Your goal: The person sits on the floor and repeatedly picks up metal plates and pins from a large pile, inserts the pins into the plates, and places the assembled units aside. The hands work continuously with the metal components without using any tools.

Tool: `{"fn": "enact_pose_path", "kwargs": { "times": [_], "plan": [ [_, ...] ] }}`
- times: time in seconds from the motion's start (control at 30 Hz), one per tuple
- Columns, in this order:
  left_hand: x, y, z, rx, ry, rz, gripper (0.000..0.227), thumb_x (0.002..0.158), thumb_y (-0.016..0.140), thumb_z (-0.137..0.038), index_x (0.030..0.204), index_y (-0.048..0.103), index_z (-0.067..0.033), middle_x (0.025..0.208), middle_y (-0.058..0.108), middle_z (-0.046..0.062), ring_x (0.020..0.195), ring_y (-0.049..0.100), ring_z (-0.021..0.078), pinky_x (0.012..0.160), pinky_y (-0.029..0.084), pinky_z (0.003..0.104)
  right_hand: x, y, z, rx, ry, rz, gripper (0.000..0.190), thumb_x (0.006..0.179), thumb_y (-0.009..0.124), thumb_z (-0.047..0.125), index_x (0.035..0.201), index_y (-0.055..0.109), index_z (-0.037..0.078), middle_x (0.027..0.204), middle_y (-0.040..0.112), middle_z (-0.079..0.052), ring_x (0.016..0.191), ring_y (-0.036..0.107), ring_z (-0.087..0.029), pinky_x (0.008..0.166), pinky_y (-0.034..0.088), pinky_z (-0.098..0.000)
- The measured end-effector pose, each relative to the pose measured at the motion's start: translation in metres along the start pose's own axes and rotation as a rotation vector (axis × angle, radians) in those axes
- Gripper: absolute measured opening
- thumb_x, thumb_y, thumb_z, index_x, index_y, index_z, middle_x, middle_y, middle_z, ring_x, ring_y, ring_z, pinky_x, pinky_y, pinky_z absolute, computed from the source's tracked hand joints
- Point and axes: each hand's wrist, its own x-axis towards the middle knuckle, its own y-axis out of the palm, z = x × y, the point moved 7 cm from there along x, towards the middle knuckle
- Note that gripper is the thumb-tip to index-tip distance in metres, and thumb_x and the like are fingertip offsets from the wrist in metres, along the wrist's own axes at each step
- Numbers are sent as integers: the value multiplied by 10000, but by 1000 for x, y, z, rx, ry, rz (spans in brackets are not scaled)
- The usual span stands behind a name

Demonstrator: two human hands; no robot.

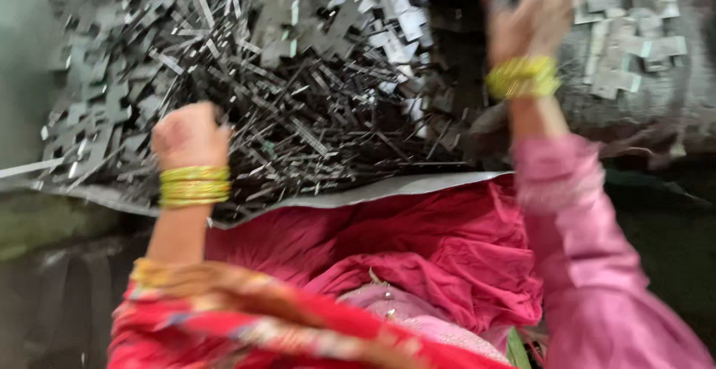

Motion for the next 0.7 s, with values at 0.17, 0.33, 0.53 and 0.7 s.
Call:
{"fn": "enact_pose_path", "kwargs": {
  "times": [0.17,0.33,0.53,0.7],
  "plan": [
    [-16,-23,-42,-484,-209,-109,367,785,811,-204,1117,771,-54,915,766,176,820,741,326,774,565,436,-125,-92,234,782,-401,529,1237,608,940,365,1549,248,-45,1605,316,-239,1485,297,-415,1225,235,-494],
    [-30,24,-59,-1625,-417,241,497,872,788,-198,1292,648,29,948,775,122,774,721,192,639,579,354,-146,-73,273,835,-422,632,619,1000,634,87,1596,470,102,1311,637,-84,1222,618,-271,1071,505,-396],
    [-59,56,-25,-1505,-495,116,436,1018,613,-344,1318,631,-28,1063,770,71,883,704,118,673,558,246,-83,55,165,403,176,400,282,930,762,271,960,612,33,1008,626,-199,930,631,-378,806,543,-483],
    [-37,64,-50,-1055,-351,65,337,979,667,-313,1191,734,-61,1031,771,114,879,726,214,757,544,325,-108,145,112,332,65,651,326,855,780,199,1073,605,32,1100,606,-237,973,620,-444,792,532,-544]
  ]
}}
